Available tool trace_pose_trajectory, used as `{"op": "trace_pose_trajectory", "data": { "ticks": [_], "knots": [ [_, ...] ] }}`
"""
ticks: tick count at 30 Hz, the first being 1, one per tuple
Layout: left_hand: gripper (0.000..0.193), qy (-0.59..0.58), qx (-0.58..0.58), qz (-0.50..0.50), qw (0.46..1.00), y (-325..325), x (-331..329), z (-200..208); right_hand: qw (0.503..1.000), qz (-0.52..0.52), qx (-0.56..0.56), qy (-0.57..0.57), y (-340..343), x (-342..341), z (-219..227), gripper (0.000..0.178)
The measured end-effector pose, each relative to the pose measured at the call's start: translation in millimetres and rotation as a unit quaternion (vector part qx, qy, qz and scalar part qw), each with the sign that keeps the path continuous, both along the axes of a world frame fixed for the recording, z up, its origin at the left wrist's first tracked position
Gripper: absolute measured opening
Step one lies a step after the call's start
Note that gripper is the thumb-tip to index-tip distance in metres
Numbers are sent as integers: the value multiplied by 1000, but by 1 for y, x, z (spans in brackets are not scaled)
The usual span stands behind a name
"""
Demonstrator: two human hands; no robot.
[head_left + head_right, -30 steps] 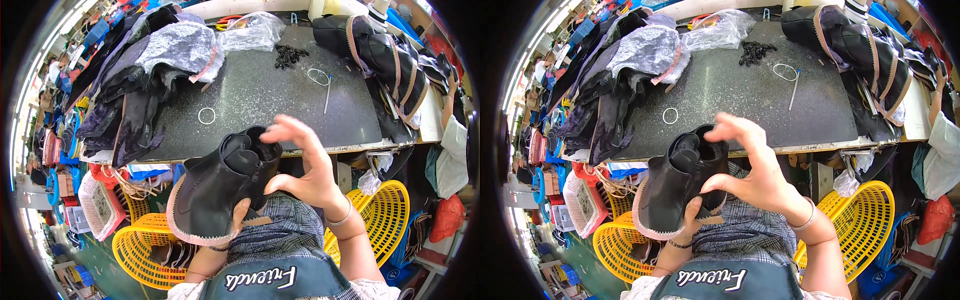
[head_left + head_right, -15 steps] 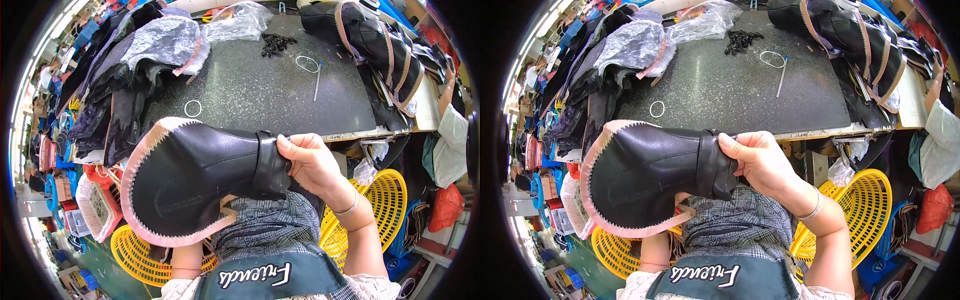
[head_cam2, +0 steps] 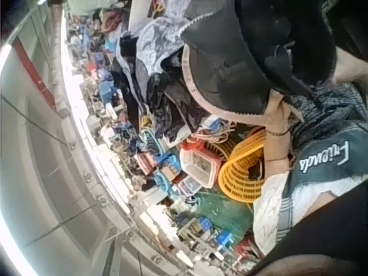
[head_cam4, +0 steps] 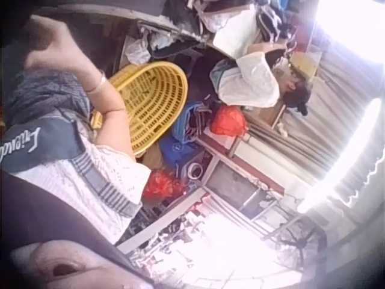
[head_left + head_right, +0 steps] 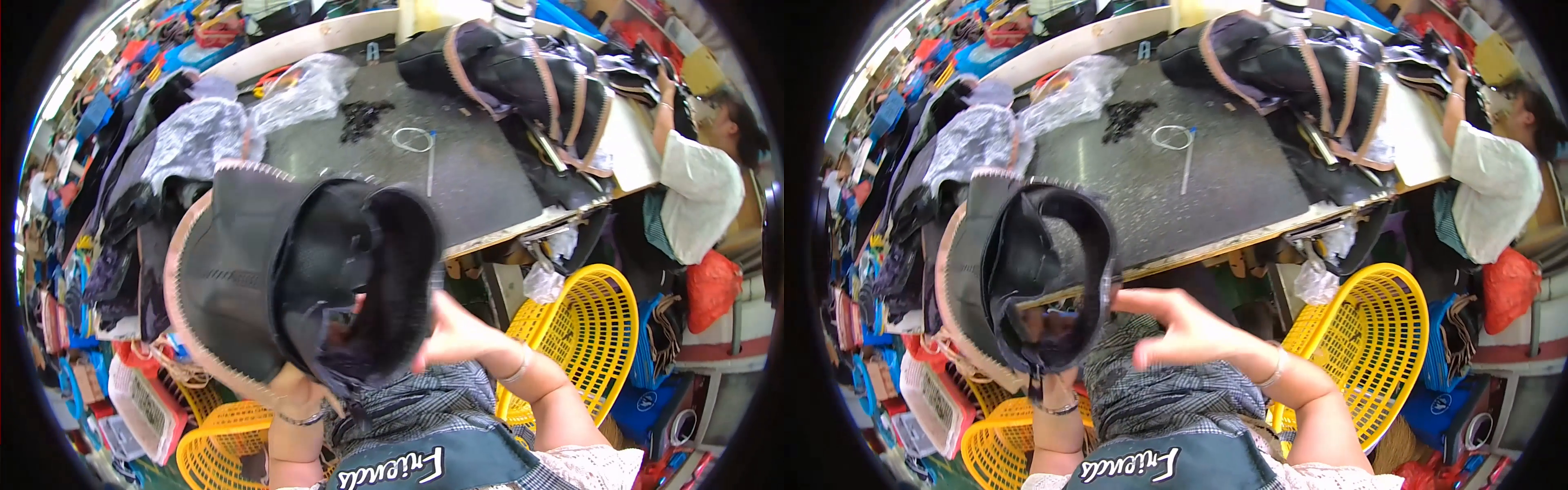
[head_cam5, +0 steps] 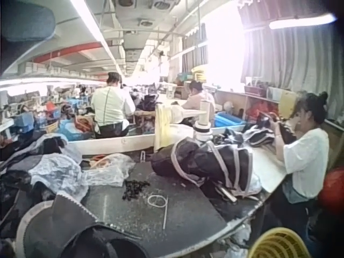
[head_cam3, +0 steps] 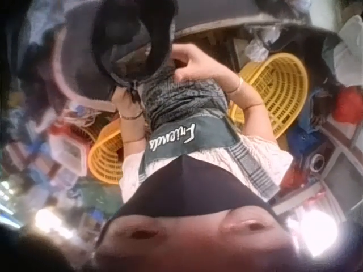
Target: Assembling shoe components by manually attaching zippers and lining to leather uppers at a factory workbench.
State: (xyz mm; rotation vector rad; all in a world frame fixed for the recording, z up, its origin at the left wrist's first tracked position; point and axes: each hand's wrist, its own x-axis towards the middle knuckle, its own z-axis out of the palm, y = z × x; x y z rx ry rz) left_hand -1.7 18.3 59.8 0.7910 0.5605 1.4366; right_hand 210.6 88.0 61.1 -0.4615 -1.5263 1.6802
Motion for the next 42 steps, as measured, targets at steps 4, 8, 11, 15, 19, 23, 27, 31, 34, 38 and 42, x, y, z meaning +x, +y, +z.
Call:
{"op": "trace_pose_trajectory", "data": {
  "ticks": [4, 8, 11, 15, 19, 23, 27, 31, 34, 38, 42],
  "knots": [
    [47, -223, -154, -186, 945, 42, 80, 49, 977, -179, -116, 15, -26, 55, 8, 71],
    [52, 128, -78, -179, 972, 128, 106, 50, 657, -707, 239, 108, 32, 101, 104, 45],
    [73, 203, -36, -7, 978, 199, 115, 49, 381, -830, 238, -330, 104, 237, 84, 46],
    [128, 309, -43, 73, 947, 311, 150, 53, 626, -693, 69, -351, 205, 319, 44, 56],
    [112, 415, -47, 184, 890, 384, 180, 26, 789, -553, 101, -248, 248, 259, 41, 46],
    [91, 315, 68, 273, 906, 374, 197, 10, 596, -609, 211, -479, 232, 229, 79, 45],
    [98, 207, 250, 353, 878, 312, 155, 53, 315, -631, 327, -629, 217, 204, 54, 54],
    [111, 144, 309, 398, 852, 197, 78, 79, 585, -380, 439, -565, 116, 211, -62, 51],
    [107, 299, 204, 525, 770, 81, 7, 45, 702, -168, 498, -481, -30, 98, -83, 49],
    [109, 346, 52, 615, 707, -102, -75, 5, 747, 98, 552, -359, -87, -1, -95, 47],
    [75, 328, -81, 660, 672, -268, -132, -11, 719, 300, 556, -289, -131, -112, -104, 45]
  ]
}}
